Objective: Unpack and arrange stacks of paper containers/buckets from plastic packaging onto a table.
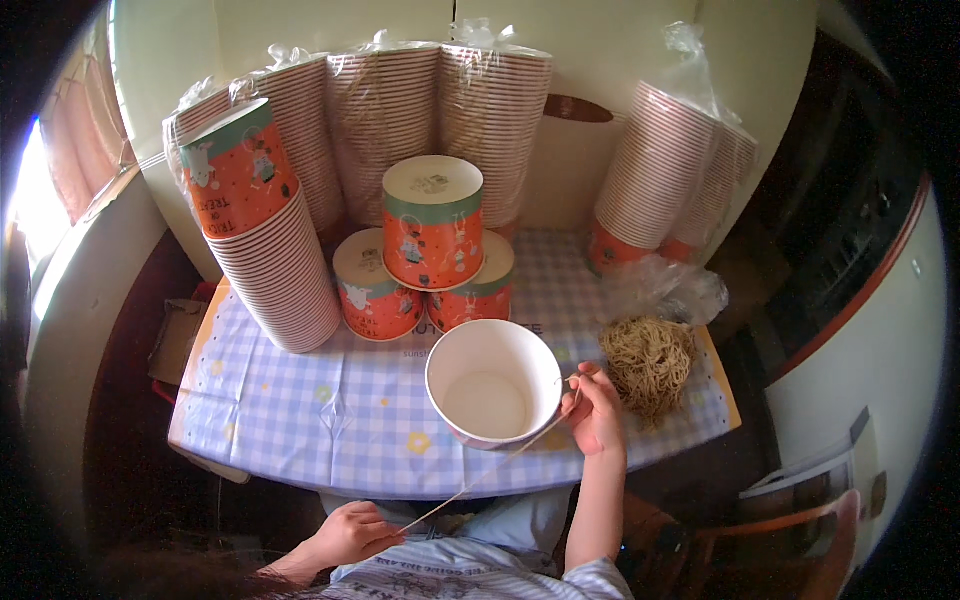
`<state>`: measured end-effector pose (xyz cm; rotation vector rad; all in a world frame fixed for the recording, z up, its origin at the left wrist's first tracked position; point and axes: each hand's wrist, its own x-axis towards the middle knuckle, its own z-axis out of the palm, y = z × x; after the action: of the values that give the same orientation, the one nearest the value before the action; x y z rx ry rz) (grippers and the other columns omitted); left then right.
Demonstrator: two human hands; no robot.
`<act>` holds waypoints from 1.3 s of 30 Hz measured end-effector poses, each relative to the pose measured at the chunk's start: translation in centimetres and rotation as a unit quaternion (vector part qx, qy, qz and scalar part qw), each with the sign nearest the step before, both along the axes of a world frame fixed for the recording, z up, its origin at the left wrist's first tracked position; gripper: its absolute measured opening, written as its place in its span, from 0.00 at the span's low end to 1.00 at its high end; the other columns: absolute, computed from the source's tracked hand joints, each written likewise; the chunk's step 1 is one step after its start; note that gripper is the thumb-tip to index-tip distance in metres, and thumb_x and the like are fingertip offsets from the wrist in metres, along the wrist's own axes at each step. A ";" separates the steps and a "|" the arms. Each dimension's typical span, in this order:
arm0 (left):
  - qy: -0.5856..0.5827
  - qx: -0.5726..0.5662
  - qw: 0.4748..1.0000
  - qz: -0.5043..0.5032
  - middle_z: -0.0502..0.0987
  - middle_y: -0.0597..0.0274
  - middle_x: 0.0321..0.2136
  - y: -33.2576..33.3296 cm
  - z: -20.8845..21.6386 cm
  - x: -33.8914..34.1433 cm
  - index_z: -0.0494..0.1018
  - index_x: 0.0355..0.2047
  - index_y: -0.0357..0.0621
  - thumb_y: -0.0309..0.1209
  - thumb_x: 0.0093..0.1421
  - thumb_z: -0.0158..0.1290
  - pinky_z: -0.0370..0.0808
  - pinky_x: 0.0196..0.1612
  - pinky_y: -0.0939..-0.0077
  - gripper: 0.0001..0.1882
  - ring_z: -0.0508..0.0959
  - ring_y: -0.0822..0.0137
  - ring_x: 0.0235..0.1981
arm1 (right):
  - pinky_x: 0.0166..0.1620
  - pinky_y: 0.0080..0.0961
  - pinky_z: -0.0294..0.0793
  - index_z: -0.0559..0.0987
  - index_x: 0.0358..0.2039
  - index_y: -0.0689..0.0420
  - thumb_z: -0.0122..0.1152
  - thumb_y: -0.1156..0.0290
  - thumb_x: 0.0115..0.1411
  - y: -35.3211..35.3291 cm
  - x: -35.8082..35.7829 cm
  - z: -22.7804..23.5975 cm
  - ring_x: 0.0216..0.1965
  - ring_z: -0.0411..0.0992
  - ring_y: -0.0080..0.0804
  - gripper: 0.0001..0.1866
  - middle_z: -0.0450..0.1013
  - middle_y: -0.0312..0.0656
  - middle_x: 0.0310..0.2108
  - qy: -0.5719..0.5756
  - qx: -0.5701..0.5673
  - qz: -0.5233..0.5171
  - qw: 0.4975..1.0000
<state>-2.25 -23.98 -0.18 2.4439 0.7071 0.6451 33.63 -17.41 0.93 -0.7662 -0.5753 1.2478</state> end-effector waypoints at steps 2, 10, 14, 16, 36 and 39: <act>-0.021 -0.004 1.000 -0.001 0.70 0.69 0.16 0.5 0.5 -0.1 0.75 0.25 0.45 0.32 0.47 0.57 0.68 0.24 0.78 0.06 0.69 0.69 0.19 | 0.25 0.21 0.67 0.67 0.40 0.55 0.48 0.73 0.55 -0.7 -0.1 0.1 0.21 0.68 0.26 0.11 0.69 0.36 0.28 0.105 0.008 0.046 0.993; -0.242 -0.171 0.941 0.161 0.76 0.59 0.24 4.9 3.0 -2.1 0.74 0.28 0.38 0.16 0.49 0.50 0.71 0.32 0.79 0.07 0.76 0.66 0.27 | 0.39 0.22 0.67 0.64 0.49 0.59 0.47 0.69 0.54 -2.8 -4.3 3.7 0.39 0.70 0.30 0.21 0.64 0.44 0.50 -0.156 0.061 -0.026 0.986; -0.262 -0.041 0.933 0.244 0.76 0.58 0.26 7.6 4.2 -1.4 0.74 0.30 0.37 0.16 0.48 0.50 0.71 0.34 0.79 0.09 0.76 0.66 0.29 | 0.49 0.30 0.61 0.61 0.52 0.61 0.59 0.68 0.47 -2.6 -7.5 3.5 0.49 0.65 0.36 0.32 0.62 0.47 0.51 -0.659 0.132 -0.098 0.734; -0.303 -0.018 0.928 0.216 0.76 0.56 0.28 8.3 4.7 -0.9 0.73 0.32 0.36 0.16 0.49 0.48 0.71 0.35 0.79 0.10 0.76 0.66 0.30 | 0.52 0.33 0.56 0.62 0.52 0.60 0.60 0.67 0.45 -2.3 -8.8 3.7 0.49 0.64 0.37 0.33 0.62 0.47 0.50 -0.747 0.151 -0.109 0.638; -0.347 -0.314 0.874 0.132 0.76 0.56 0.31 6.9 -0.7 3.5 0.63 0.39 0.34 0.18 0.55 0.47 0.72 0.40 0.80 0.11 0.76 0.70 0.36 | 0.43 0.34 0.65 0.75 0.24 0.55 0.61 0.72 0.42 -0.9 -6.0 4.4 0.31 0.68 0.35 0.07 0.70 0.37 0.25 -0.720 0.218 -0.095 0.652; -0.280 -0.279 0.905 0.159 0.77 0.57 0.31 7.3 0.8 4.6 0.62 0.42 0.38 0.20 0.55 0.46 0.73 0.33 0.79 0.13 0.77 0.71 0.29 | 0.44 0.34 0.65 0.74 0.32 0.56 0.62 0.67 0.44 -1.3 -9.5 6.0 0.35 0.69 0.39 0.14 0.71 0.40 0.30 -0.750 0.197 -0.063 0.628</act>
<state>2.38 -16.71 0.58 1.5239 0.8972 1.0439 24.15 -18.66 6.92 -1.3324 -2.0206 -0.0025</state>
